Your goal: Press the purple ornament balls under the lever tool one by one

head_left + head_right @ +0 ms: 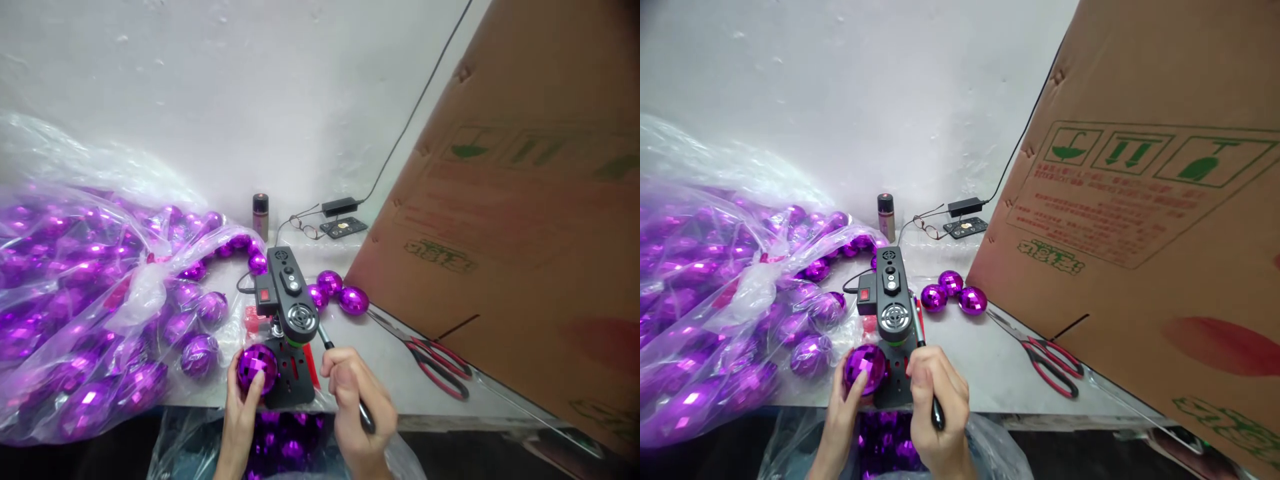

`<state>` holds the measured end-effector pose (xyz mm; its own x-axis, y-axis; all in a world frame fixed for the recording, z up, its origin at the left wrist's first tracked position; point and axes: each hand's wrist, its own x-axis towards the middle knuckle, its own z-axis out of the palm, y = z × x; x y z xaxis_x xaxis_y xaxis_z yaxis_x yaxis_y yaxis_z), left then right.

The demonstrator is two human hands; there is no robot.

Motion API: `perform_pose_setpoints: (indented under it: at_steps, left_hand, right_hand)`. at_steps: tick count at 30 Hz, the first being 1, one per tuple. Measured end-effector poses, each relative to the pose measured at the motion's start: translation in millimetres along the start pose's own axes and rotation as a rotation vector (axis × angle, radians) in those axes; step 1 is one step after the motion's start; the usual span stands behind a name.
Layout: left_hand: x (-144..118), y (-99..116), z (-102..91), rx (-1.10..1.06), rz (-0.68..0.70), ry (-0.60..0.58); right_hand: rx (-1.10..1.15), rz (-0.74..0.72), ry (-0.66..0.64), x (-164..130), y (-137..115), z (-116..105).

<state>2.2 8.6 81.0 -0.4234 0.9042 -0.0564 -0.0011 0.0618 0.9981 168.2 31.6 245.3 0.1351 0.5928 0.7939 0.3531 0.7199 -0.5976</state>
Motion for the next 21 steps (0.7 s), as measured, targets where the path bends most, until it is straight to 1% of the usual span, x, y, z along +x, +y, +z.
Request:
perform_pose_setpoints:
  at_steps: [1, 3, 5, 7, 9, 12, 14, 17, 19, 21]
  left_hand:
    - [5, -4, 1.3, 0.027, -0.005, -0.01]
    - [15, -9, 2.1, 0.044, -0.071, -0.049]
    - [20, -10, 3.4, 0.115, -0.073, -0.102]
    - [22, -8, 7.6, 0.196, -0.021, -0.139]
    - [22, -3, 14.8, 0.246, 0.078, -0.143]
    - [20, 0, 27.6, 0.282, 0.247, -0.092]
    - [19, -1, 34.6, 0.317, 0.321, -0.057]
    - [16, -8, 40.8, 0.359, 0.388, -0.049]
    - [13, -13, 42.2, 0.362, 0.41, -0.088]
    - [11, -17, 42.0, 0.346, 0.393, -0.13]
  right_hand:
    - [0.003, -0.003, -0.002, 0, 0, 0]
    - [0.009, -0.003, -0.006, -1, -1, -1]
    - [0.015, -0.001, -0.01, -2, -1, -1]
    - [0.017, 0.001, -0.015, -3, -2, -2]
    - [0.02, 0.004, -0.03, -3, -3, -3]
    - [0.019, -0.007, -0.044, -2, -4, -4]
    - [0.011, -0.011, -0.042, 0, -4, -5]
    - [-0.006, -0.013, -0.033, 0, -3, -5]
    - [-0.009, -0.011, -0.036, -2, -2, -6]
    - [-0.007, 0.001, -0.045, -5, -1, -6]
